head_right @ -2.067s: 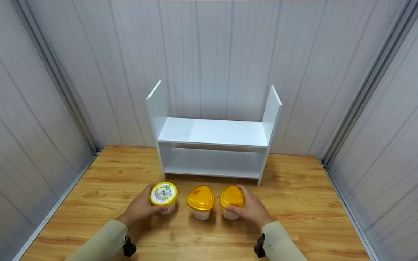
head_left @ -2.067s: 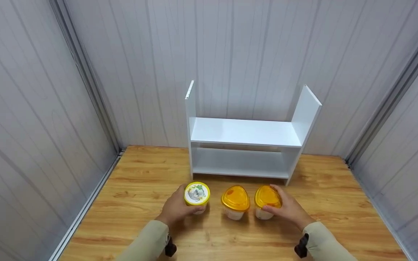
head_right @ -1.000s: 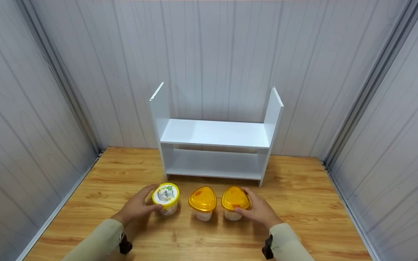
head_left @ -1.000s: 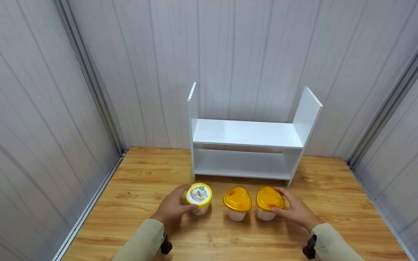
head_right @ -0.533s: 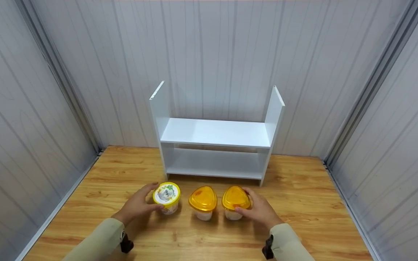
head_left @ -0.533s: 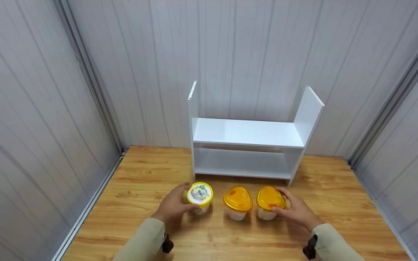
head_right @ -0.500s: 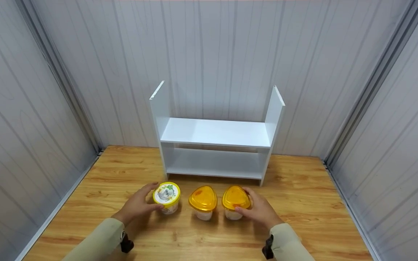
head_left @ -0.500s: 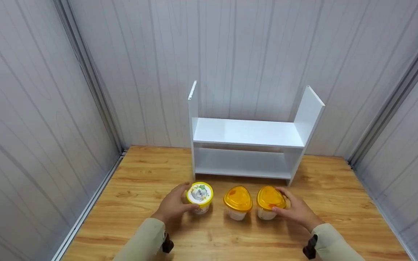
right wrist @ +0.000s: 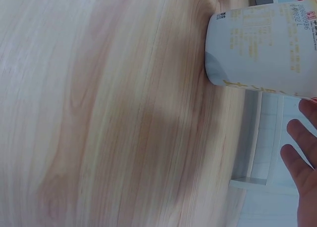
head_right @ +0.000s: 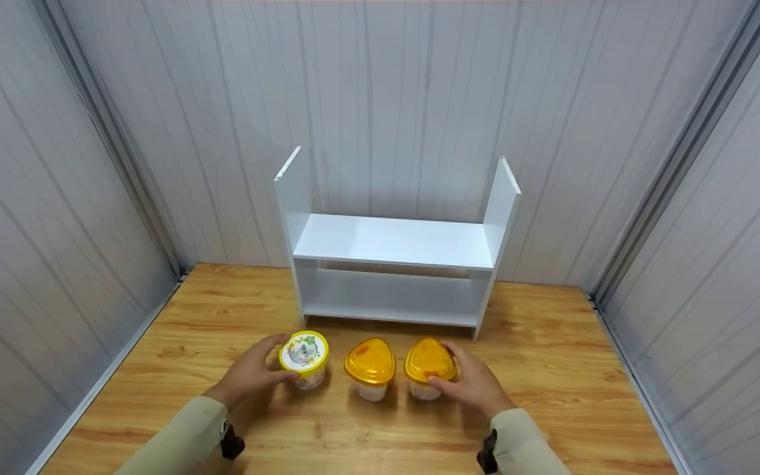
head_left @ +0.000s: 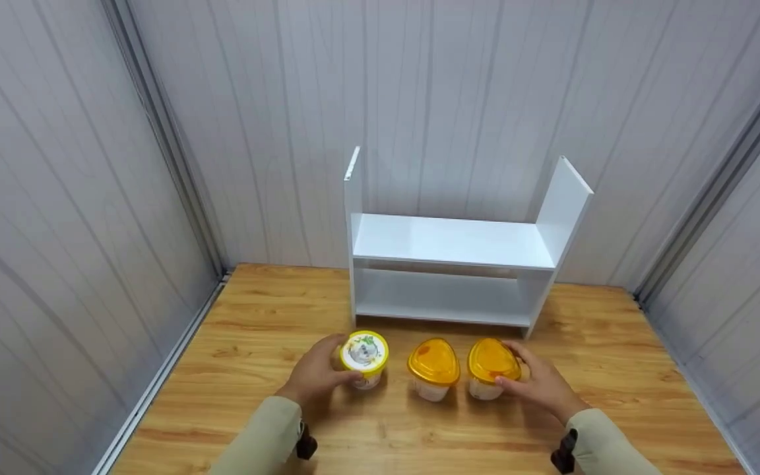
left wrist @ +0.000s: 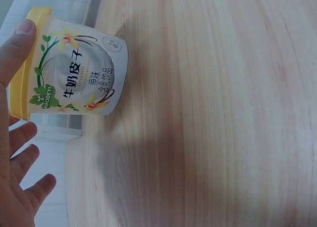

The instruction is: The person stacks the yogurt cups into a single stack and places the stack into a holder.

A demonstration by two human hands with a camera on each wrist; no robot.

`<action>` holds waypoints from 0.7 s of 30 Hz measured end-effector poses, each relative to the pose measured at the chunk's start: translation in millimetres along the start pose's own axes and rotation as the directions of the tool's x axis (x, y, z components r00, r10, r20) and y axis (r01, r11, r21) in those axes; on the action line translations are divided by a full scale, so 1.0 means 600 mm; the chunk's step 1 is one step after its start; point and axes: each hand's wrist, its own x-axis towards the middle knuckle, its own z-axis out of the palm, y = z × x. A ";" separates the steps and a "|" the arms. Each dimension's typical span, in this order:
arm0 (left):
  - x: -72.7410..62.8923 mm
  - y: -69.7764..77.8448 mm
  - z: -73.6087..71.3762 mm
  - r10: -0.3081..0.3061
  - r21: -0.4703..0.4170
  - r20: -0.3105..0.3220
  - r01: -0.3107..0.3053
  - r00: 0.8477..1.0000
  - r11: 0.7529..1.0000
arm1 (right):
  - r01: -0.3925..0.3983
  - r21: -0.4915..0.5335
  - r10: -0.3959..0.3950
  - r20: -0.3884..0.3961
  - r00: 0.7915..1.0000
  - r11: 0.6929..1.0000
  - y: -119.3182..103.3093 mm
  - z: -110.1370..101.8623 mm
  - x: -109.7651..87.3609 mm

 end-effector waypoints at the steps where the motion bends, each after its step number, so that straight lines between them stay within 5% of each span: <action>1: 0.001 0.000 0.000 0.002 -0.005 0.000 -0.002 1.000 1.000 | 0.002 -0.005 -0.002 -0.004 1.000 1.000 -0.001 -0.001 0.000; 21: 0.002 -0.003 0.000 -0.064 -0.033 0.018 0.064 0.998 0.997 | -0.023 0.008 0.023 0.021 1.000 1.000 0.004 0.006 0.007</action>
